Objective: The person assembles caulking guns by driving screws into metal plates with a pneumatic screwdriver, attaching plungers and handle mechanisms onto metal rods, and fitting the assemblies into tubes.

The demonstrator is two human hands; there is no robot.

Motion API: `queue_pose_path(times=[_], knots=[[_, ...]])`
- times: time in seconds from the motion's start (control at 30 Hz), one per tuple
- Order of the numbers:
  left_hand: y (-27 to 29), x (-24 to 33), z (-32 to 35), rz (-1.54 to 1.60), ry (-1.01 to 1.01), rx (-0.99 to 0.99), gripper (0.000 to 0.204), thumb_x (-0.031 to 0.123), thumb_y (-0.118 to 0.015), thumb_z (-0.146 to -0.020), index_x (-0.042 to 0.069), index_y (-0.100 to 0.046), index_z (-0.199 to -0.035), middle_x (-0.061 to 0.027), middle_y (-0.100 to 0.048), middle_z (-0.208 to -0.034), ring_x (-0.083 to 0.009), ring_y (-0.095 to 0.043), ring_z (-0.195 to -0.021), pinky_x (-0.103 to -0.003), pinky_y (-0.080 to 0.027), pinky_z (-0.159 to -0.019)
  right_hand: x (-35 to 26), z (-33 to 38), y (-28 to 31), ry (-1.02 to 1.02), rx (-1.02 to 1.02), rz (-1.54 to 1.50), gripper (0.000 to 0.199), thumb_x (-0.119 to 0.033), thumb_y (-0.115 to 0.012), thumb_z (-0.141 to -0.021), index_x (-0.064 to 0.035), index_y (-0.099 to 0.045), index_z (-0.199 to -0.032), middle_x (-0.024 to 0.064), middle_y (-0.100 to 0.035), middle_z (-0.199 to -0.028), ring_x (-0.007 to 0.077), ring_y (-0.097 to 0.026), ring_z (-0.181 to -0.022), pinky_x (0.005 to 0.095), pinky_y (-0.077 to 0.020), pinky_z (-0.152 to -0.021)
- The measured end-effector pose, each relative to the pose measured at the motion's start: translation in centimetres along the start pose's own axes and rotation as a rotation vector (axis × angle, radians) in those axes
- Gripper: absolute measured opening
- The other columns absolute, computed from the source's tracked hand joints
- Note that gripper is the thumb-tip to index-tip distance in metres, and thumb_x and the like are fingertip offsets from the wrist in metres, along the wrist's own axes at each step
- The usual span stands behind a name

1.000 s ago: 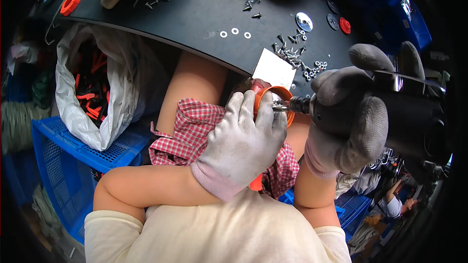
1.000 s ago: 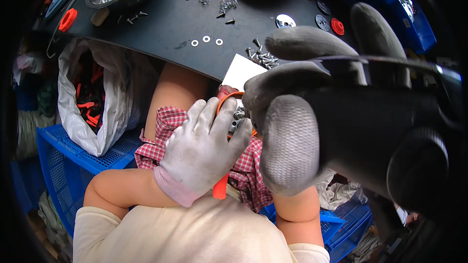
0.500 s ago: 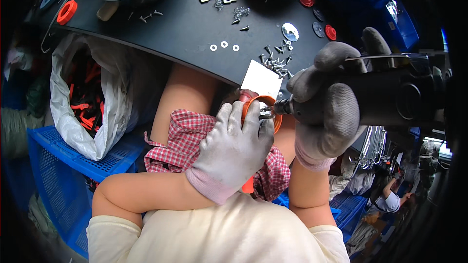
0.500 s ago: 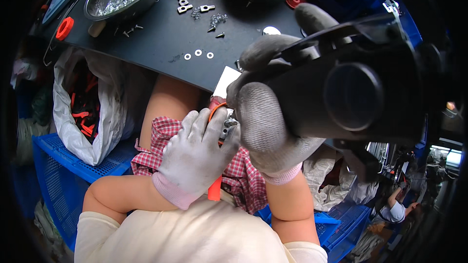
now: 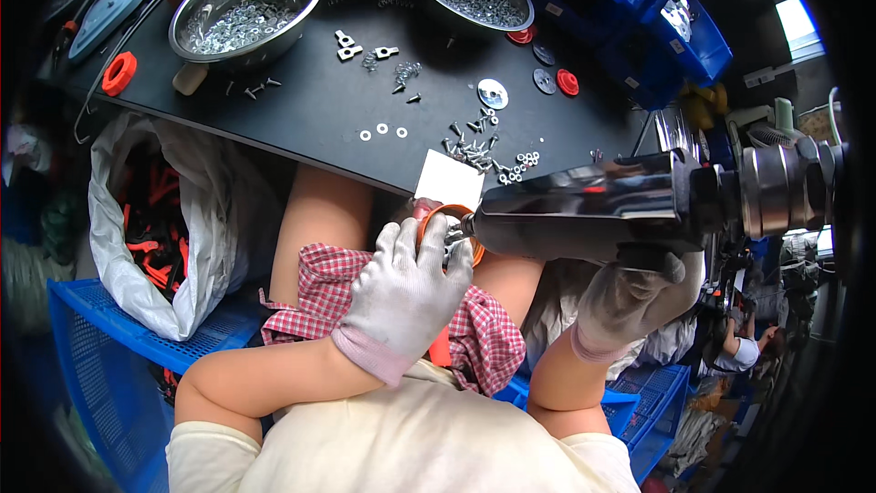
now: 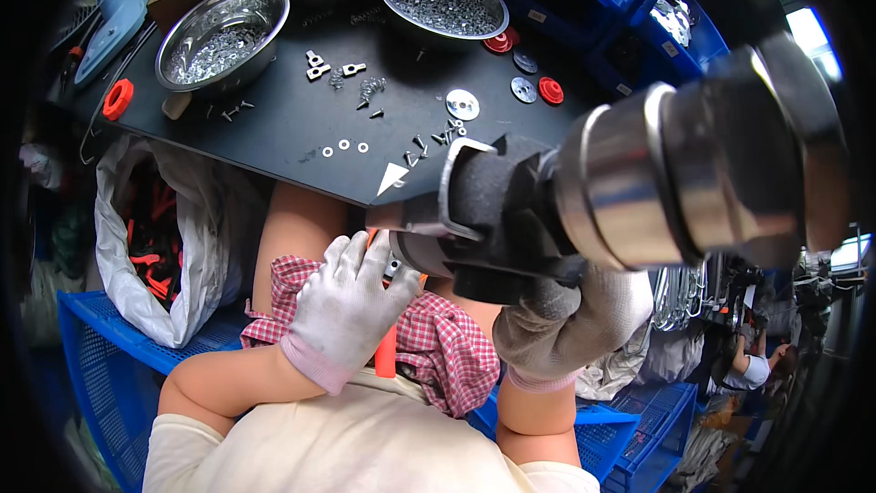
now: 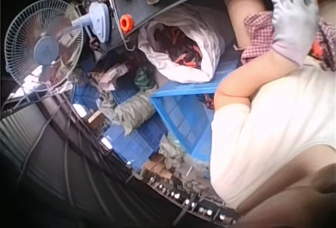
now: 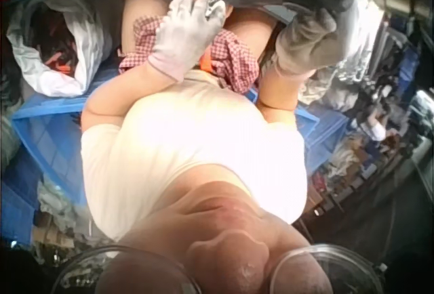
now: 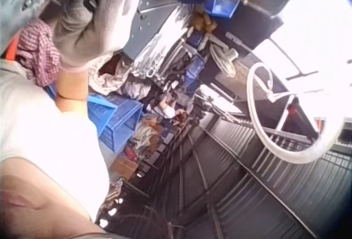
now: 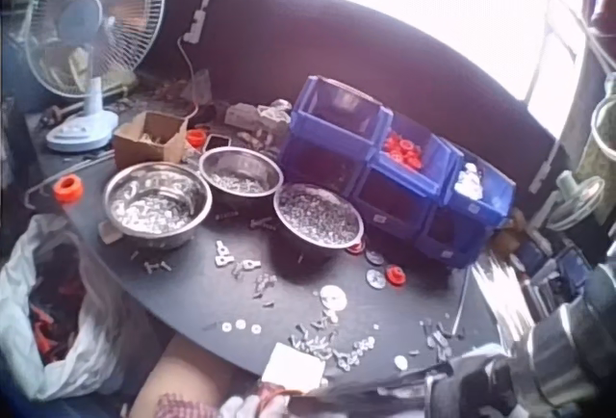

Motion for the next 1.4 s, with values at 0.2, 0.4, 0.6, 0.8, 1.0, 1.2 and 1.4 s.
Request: queue_pose_path(times=[0.2,0.4,0.6,0.8,1.0,1.2,1.4], knots=[[0.5,0.4,0.0,0.011,-0.083,0.007,0.033,0.017,-0.063,-0.082,0.012,-0.057,-0.114,-0.0188,-0.054,-0.121,-0.0393,-0.056,-0.103,-0.043,-0.055,-0.079,3.2,1.2,0.0,-0.083,-0.134,-0.343,0.030,-0.011,-0.057,-0.085,0.0007,-0.055,-0.113,0.0107,-0.060,-0.101,0.0161,-0.059,-0.081,0.0289,-0.0494,-0.068],[0.5,-0.1,0.2,0.026,-0.062,0.032,0.028,0.018,-0.064,-0.081,0.010,-0.060,-0.108,-0.0184,-0.055,-0.119,-0.0383,-0.055,-0.106,-0.041,-0.056,-0.074,1.2,0.0,-3.6,-0.164,-0.198,-1.075,0.063,-0.028,-0.059,-0.088,-0.0058,-0.029,-0.139,0.0185,-0.047,-0.126,0.0301,-0.045,-0.115,0.0428,-0.0372,-0.096],[2.1,-0.6,-0.3,0.114,0.064,0.118,0.040,0.026,-0.064,-0.081,0.000,-0.056,-0.111,-0.0177,-0.056,-0.106,-0.0341,-0.056,-0.101,-0.041,-0.056,-0.068,9.2,11.1,-12.1,-1.126,-0.469,-1.601,0.070,-0.046,-0.055,-0.086,-0.0078,-0.033,-0.140,0.0195,-0.042,-0.138,0.0276,-0.047,-0.124,0.0469,-0.0363,-0.106],[0.9,-1.9,-0.2,0.173,0.220,0.111,0.039,0.028,-0.064,-0.083,0.000,-0.056,-0.110,-0.0150,-0.059,-0.095,-0.0311,-0.059,-0.093,-0.040,-0.056,-0.066,-0.8,-0.5,-11.4,-0.160,-0.643,-1.599,0.090,-0.009,-0.084,-0.063,0.0046,-0.034,-0.137,0.0059,-0.053,-0.100,0.0159,-0.056,-0.085,0.0327,-0.0508,-0.081],[0.9,-2.2,-0.3,0.205,0.287,0.156,0.036,0.027,-0.067,-0.081,0.003,-0.059,-0.107,-0.0137,-0.060,-0.092,-0.0305,-0.061,-0.086,-0.038,-0.056,-0.064,2.1,-0.9,-8.3,-0.215,-0.213,-0.905,0.057,-0.026,-0.083,-0.067,0.0043,-0.060,-0.109,0.0206,-0.057,-0.117,0.0234,-0.061,-0.092,0.0320,-0.0513,-0.080],[0.5,-2.9,0.1,0.202,0.371,0.116,0.037,0.025,-0.069,-0.079,0.005,-0.061,-0.108,-0.0147,-0.061,-0.099,-0.0310,-0.062,-0.092,-0.036,-0.056,-0.064,1.5,-0.6,-9.0,0.078,-0.491,-0.939,0.054,-0.034,-0.072,-0.077,-0.0003,-0.050,-0.114,0.0190,-0.056,-0.113,0.0300,-0.058,-0.100,0.0416,-0.0485,-0.087],[0.2,-2.4,0.1,0.239,0.371,0.052,0.039,0.025,-0.071,-0.078,0.004,-0.060,-0.109,-0.0152,-0.060,-0.099,-0.0309,-0.061,-0.092,-0.035,-0.057,-0.064,2.8,0.3,-10.1,-0.186,-0.566,-0.988,0.074,-0.032,-0.063,-0.086,-0.0093,-0.022,-0.144,0.0156,-0.049,-0.118,0.0375,-0.050,-0.118,0.0560,-0.0434,-0.097]])
Point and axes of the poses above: each hand's wrist, its own z-axis away from the middle knuckle, its own y-axis out of the back of the hand, x = y × z, the point moved 10 cm from there along -z, towards the middle knuckle
